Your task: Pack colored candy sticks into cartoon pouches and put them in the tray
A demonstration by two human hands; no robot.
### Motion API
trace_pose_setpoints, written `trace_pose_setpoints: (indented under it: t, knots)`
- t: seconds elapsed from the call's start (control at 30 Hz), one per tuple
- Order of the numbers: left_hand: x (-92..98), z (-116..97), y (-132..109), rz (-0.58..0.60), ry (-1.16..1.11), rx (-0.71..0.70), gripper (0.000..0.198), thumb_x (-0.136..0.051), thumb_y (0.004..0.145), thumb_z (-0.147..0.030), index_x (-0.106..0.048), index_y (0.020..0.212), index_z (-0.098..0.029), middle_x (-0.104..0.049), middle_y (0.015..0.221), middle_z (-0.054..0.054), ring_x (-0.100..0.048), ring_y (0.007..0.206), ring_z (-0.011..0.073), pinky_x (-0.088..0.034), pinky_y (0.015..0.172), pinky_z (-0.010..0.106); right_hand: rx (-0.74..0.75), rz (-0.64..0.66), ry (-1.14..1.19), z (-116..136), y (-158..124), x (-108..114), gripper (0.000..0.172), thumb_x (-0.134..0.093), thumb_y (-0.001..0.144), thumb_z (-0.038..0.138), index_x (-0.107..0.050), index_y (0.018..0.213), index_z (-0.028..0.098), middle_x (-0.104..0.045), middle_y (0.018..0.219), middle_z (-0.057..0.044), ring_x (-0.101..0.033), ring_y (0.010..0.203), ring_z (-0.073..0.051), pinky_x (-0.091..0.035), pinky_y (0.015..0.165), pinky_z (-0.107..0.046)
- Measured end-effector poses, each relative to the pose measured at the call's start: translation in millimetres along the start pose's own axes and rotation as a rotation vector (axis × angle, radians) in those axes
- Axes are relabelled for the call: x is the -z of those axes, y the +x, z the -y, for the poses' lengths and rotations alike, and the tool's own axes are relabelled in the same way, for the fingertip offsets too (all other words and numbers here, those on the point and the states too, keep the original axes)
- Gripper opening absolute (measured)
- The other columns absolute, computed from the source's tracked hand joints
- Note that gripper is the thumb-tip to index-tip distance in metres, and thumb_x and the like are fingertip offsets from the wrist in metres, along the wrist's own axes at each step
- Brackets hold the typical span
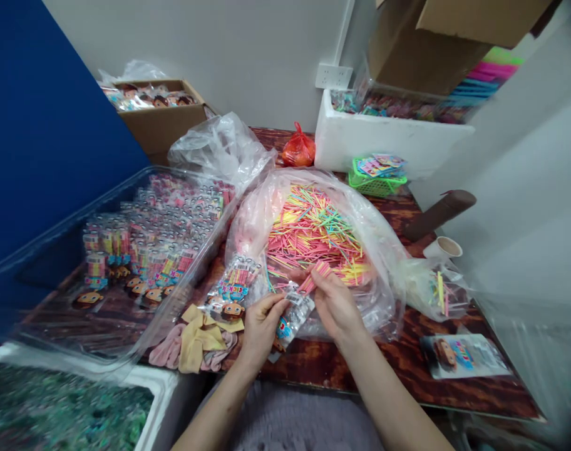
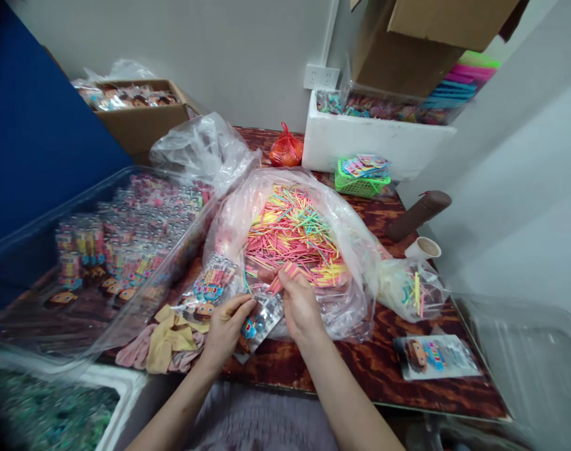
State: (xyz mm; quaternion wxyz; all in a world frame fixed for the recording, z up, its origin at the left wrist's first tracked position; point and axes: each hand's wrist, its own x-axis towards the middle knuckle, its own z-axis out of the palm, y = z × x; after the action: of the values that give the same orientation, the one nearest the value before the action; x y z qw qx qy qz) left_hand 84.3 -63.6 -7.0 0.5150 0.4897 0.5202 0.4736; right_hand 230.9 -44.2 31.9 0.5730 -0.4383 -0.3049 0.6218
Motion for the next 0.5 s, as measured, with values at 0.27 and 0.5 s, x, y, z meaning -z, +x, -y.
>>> trace_pose_setpoints:
  t: [0.27,0.5]
  knots:
    - [5.3,3.4,1.0,-0.001,-0.131,0.025,0.019,-0.069,0.078,-0.033,-0.077,0.091,-0.021,-0.075,0.096,0.004,-0.067,0.092,0.0199,-0.051,0.087,0.029,0.104,0.094,-0.474,11.2,-21.6,-0.2,0.048,-0.065,0.085,0.038,-0.055,0.130,0.031,-0.064,0.125,-0.003,-0.057,0.119,-0.023,-0.042,0.104,-0.039]
    - [10.7,-4.2,0.2,0.008,-0.200,0.039,0.017,-0.069,0.079,-0.031,-0.077,0.091,-0.022,-0.076,0.096,0.003,-0.067,0.092,0.0191,-0.051,0.086,0.028,0.352,0.128,-0.713,9.7,-30.4,-12.5,0.015,-0.055,0.093,0.032,-0.067,0.098,0.026,-0.067,0.107,-0.005,-0.061,0.106,-0.023,-0.045,0.095,-0.036]
